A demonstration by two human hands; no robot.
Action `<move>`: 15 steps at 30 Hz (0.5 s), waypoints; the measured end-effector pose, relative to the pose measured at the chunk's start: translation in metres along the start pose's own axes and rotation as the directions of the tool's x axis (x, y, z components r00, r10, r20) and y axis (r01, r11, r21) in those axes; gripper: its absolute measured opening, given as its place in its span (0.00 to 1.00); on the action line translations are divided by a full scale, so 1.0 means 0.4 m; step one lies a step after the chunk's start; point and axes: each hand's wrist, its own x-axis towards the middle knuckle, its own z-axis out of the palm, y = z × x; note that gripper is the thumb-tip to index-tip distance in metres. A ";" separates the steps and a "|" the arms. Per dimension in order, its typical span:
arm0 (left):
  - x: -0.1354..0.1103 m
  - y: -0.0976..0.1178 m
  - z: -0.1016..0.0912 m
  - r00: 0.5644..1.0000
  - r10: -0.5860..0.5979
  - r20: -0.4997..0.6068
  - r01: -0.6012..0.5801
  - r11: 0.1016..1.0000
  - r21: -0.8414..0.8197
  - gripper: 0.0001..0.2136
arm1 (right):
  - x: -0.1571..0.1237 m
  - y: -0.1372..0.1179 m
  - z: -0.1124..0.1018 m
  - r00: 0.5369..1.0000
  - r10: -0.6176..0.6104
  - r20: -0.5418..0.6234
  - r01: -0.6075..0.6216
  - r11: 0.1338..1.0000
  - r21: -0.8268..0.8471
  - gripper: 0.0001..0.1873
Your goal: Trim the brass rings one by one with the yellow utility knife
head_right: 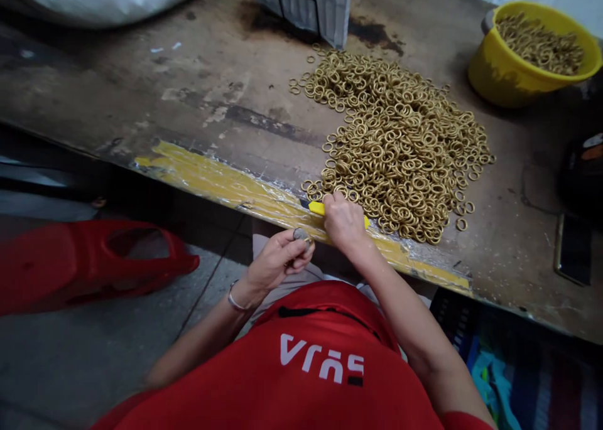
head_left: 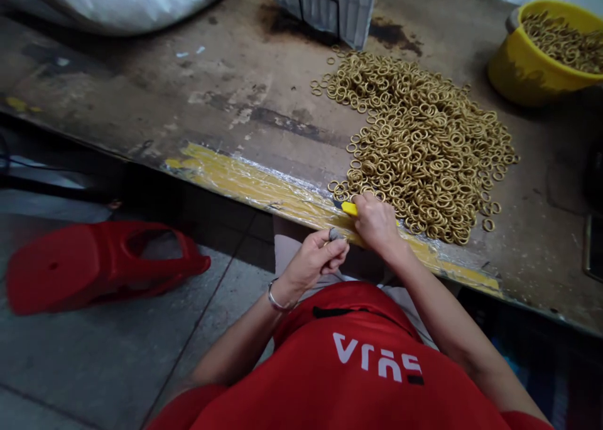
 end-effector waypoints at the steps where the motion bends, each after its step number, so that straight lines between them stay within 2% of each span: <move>1: 0.006 0.001 -0.008 1.000 0.016 -0.017 -0.017 0.999 -0.045 0.18 | 0.004 -0.001 0.003 1.000 -0.001 0.014 0.001 1.000 -0.004 0.15; 4: 0.023 0.011 -0.022 0.998 0.046 -0.050 -0.053 0.987 -0.153 0.15 | 0.000 0.016 0.005 1.000 0.012 -0.023 -0.010 0.996 0.093 0.14; 6: 0.037 0.014 -0.023 0.997 0.037 -0.064 -0.048 0.983 -0.179 0.14 | -0.020 0.038 0.000 0.993 0.013 -0.115 0.024 0.949 0.314 0.10; 8: 0.051 0.012 -0.018 0.995 0.033 -0.089 -0.048 0.985 -0.168 0.15 | -0.048 0.060 -0.010 0.985 0.019 -0.170 0.088 0.797 0.597 0.10; 11: 0.065 0.009 -0.002 0.996 0.025 -0.090 -0.036 0.992 -0.124 0.16 | -0.091 0.080 -0.027 0.996 0.014 -0.083 0.066 0.495 0.867 0.14; 13: 0.065 0.011 0.013 1.000 0.004 -0.026 -0.007 0.994 -0.113 0.17 | -0.111 0.085 -0.033 1.000 0.005 -0.030 0.025 0.402 0.915 0.13; 15: 0.060 0.017 0.028 0.998 -0.023 0.051 0.029 0.993 -0.117 0.17 | -0.124 0.086 -0.030 1.000 0.006 -0.027 0.023 0.384 0.923 0.13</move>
